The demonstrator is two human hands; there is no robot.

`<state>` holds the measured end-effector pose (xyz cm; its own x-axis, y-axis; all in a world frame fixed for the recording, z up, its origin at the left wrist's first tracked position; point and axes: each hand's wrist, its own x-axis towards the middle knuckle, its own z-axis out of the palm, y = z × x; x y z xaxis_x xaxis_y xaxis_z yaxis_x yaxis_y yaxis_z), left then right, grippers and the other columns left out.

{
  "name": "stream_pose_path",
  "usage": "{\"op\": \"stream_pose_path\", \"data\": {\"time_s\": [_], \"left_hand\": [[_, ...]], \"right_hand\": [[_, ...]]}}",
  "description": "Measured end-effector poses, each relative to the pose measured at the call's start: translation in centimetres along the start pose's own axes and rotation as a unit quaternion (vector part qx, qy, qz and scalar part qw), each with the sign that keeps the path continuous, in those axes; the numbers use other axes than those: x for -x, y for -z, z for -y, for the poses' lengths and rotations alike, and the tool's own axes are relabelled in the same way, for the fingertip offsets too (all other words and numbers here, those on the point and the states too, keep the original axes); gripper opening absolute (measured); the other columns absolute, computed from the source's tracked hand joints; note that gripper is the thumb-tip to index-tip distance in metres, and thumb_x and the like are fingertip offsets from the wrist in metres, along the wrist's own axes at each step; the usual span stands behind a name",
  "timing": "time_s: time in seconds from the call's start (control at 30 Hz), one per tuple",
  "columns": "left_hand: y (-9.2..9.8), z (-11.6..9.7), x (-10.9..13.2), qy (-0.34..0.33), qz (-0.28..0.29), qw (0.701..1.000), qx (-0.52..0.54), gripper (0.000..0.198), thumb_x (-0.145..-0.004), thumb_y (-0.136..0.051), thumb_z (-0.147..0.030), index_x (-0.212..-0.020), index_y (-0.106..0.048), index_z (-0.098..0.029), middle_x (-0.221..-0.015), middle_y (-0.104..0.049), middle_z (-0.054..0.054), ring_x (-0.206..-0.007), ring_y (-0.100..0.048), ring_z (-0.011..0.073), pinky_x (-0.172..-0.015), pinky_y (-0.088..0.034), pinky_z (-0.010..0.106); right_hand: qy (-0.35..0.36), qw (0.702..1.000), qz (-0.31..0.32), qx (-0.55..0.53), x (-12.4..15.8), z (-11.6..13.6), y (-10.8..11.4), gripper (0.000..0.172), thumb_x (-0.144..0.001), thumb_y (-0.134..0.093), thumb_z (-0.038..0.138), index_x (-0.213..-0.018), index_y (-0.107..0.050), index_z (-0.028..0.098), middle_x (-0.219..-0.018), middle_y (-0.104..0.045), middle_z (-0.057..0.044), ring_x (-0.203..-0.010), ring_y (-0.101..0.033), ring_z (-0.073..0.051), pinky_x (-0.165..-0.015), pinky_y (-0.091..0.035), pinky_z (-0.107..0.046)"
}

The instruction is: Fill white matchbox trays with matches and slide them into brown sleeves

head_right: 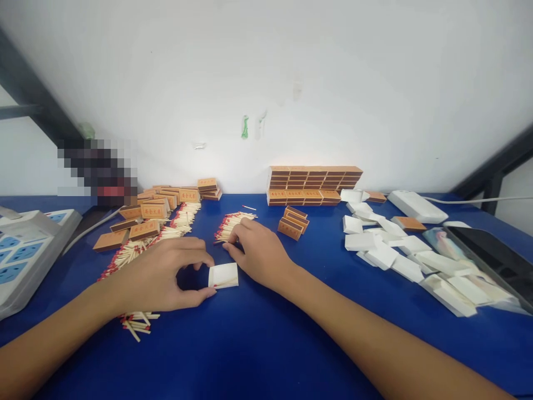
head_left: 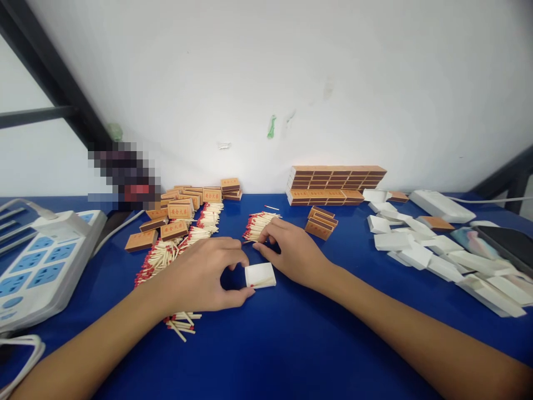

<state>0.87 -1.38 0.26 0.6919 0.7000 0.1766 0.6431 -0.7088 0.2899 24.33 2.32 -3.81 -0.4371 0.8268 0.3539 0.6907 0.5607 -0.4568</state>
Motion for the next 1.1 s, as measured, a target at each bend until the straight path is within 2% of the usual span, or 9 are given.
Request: {"op": "stream_pose_path", "data": {"time_s": [0.13,0.23,0.3,0.37,0.43,0.53,0.63,0.77,1.1], "left_hand": [[0.0,0.0,-0.1,0.005,0.005,1.0,-0.005,0.025,-0.087,-0.078,-0.045,-0.096,-0.076,-0.022,-0.085,-0.066,0.002,-0.075,-0.06,0.0169,-0.067,-0.042,0.032],[0.3,0.0,0.0,0.007,0.005,1.0,-0.007,0.026,-0.087,-0.077,-0.046,-0.095,-0.076,-0.022,-0.086,-0.067,0.002,-0.076,-0.061,0.0173,-0.068,-0.042,0.032],[0.4,0.0,0.0,0.008,0.008,1.0,-0.003,0.026,-0.086,-0.077,-0.046,-0.094,-0.075,-0.022,-0.085,-0.067,0.001,-0.075,-0.061,0.0172,-0.068,-0.042,0.032],[0.5,-0.1,-0.1,0.009,0.011,1.0,-0.002,0.026,-0.086,-0.077,-0.047,-0.093,-0.075,-0.022,-0.083,-0.067,0.001,-0.073,-0.06,0.0168,-0.067,-0.042,0.032],[0.5,-0.1,-0.1,0.008,0.01,1.0,-0.002,0.025,-0.085,-0.077,-0.046,-0.092,-0.075,-0.022,-0.082,-0.067,0.0,-0.071,-0.06,0.0163,-0.065,-0.041,0.033],[0.4,-0.2,-0.1,0.003,0.008,1.0,0.0,0.025,-0.085,-0.077,-0.045,-0.093,-0.075,-0.022,-0.082,-0.067,0.001,-0.07,-0.059,0.016,-0.064,-0.041,0.032],[0.4,-0.2,-0.1,0.0,0.006,1.0,0.003,0.024,-0.085,-0.078,-0.044,-0.093,-0.075,-0.022,-0.08,-0.066,0.0,-0.07,-0.059,0.0159,-0.063,-0.04,0.031],[0.6,-0.1,-0.2,0.008,0.011,1.0,0.004,0.024,-0.084,-0.078,-0.043,-0.093,-0.075,-0.021,-0.08,-0.066,0.0,-0.07,-0.059,0.0158,-0.063,-0.04,0.03],[0.6,0.4,-0.3,0.034,0.02,0.999,-0.016,0.028,-0.089,-0.074,-0.049,-0.095,-0.075,-0.021,-0.084,-0.067,0.0,-0.072,-0.058,0.0165,-0.067,-0.039,0.032]], "right_hand": [[0.003,1.0,0.011,0.011,0.3,-0.4,0.1,0.013,-0.102,-0.066,0.023,-0.088,-0.065,0.022,-0.091,-0.065,-0.003,-0.081,-0.06,-0.018,-0.07,-0.043,-0.032],[0.009,1.0,-0.003,0.003,0.6,-0.6,0.6,0.011,-0.101,-0.066,0.023,-0.091,-0.064,0.022,-0.091,-0.064,-0.003,-0.079,-0.06,-0.018,-0.07,-0.043,-0.032],[0.021,1.0,-0.014,-0.007,0.7,-0.6,0.8,0.002,-0.101,-0.065,0.022,-0.103,-0.065,0.022,-0.098,-0.065,-0.004,-0.081,-0.061,-0.018,-0.071,-0.046,-0.032],[0.05,0.999,-0.01,-0.007,0.7,-0.6,0.8,0.017,-0.103,-0.062,0.021,-0.119,-0.064,0.024,-0.109,-0.065,-0.007,-0.089,-0.064,-0.02,-0.076,-0.05,-0.033],[0.085,0.996,0.007,0.0,0.6,-0.7,0.7,0.023,-0.105,-0.058,0.02,-0.126,-0.063,0.025,-0.114,-0.064,-0.008,-0.099,-0.065,-0.022,-0.084,-0.052,-0.035],[0.099,0.995,0.02,0.001,0.5,-1.0,0.3,0.011,-0.106,-0.057,0.021,-0.112,-0.066,0.024,-0.11,-0.062,-0.007,-0.099,-0.065,-0.022,-0.086,-0.052,-0.035],[0.072,0.997,0.027,0.003,0.3,-1.1,0.2,0.006,-0.105,-0.06,0.021,-0.1,-0.063,0.022,-0.106,-0.061,-0.006,-0.092,-0.063,-0.02,-0.084,-0.051,-0.034],[0.042,0.998,0.043,0.004,0.5,-1.0,0.8,0.006,-0.105,-0.061,0.021,-0.099,-0.061,0.021,-0.106,-0.06,-0.006,-0.088,-0.06,-0.019,-0.081,-0.05,-0.033],[0.035,0.999,0.031,-0.017,1.9,-1.0,2.8,0.009,-0.107,-0.058,0.028,-0.101,-0.06,0.023,-0.104,-0.061,-0.004,-0.084,-0.06,-0.018,-0.076,-0.049,-0.033]]}}
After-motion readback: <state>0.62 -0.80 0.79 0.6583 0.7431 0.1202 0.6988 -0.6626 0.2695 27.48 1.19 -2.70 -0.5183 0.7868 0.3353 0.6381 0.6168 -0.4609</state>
